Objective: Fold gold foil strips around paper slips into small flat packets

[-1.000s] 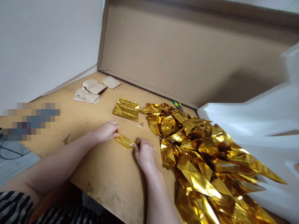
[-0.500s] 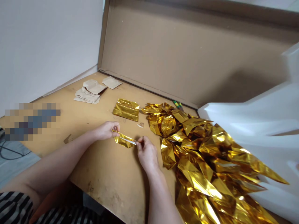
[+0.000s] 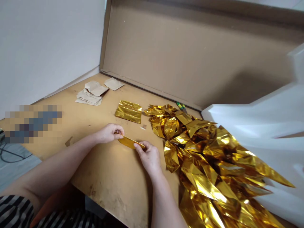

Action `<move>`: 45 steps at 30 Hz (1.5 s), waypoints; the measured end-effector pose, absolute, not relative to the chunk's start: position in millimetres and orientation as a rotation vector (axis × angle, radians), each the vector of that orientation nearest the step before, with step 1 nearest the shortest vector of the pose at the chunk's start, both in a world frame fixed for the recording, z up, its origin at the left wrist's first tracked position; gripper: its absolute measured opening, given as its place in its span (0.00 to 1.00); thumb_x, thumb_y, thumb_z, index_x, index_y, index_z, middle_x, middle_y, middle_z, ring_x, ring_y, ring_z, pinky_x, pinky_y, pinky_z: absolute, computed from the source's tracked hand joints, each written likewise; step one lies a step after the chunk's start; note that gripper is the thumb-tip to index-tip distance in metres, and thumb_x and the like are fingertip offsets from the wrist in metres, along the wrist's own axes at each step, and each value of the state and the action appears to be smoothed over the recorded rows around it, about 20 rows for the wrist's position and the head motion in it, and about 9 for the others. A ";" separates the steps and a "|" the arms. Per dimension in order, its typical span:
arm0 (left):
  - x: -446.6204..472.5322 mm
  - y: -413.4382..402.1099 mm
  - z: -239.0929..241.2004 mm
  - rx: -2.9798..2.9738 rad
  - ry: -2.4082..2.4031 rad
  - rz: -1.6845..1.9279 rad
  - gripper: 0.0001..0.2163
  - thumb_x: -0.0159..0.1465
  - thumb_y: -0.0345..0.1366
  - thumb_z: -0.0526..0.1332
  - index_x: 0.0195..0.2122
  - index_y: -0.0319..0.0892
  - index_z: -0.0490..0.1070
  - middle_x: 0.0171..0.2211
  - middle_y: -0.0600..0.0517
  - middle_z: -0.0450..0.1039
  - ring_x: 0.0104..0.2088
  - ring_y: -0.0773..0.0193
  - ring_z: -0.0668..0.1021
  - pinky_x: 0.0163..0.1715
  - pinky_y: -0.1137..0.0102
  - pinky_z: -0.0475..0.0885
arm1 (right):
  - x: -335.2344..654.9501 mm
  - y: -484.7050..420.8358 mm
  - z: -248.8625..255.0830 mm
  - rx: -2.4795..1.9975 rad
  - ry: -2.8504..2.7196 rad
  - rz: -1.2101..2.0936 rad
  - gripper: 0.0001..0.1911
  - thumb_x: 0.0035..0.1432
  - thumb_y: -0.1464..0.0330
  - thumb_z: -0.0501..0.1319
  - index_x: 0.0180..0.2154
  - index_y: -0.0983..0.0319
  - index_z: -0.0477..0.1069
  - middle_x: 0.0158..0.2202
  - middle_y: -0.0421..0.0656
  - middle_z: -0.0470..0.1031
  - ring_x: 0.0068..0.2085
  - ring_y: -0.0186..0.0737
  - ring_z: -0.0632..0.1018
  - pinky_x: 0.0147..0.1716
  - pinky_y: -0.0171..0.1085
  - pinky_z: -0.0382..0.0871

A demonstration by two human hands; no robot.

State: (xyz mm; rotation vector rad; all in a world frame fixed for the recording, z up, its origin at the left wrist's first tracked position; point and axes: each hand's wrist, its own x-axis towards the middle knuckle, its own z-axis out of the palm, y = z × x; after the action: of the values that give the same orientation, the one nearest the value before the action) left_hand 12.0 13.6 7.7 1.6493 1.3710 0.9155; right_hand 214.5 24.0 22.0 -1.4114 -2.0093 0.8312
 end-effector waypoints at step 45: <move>2.8 15.4 3.0 1.889 1.655 0.958 0.10 0.60 0.31 0.58 0.39 0.44 0.77 0.40 0.53 0.79 0.41 0.62 0.78 0.44 0.71 0.70 | 219.0 27.9 14.7 -1.244 -1.766 0.936 0.21 0.45 0.54 0.62 0.37 0.62 0.78 0.26 0.46 0.79 0.27 0.41 0.77 0.33 0.42 0.73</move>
State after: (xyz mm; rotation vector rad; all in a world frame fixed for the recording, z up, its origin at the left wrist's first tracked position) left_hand 2.8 15.4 3.0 1.8887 1.6550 0.9578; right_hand 219.0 27.9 14.7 -1.2437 -1.7662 0.9361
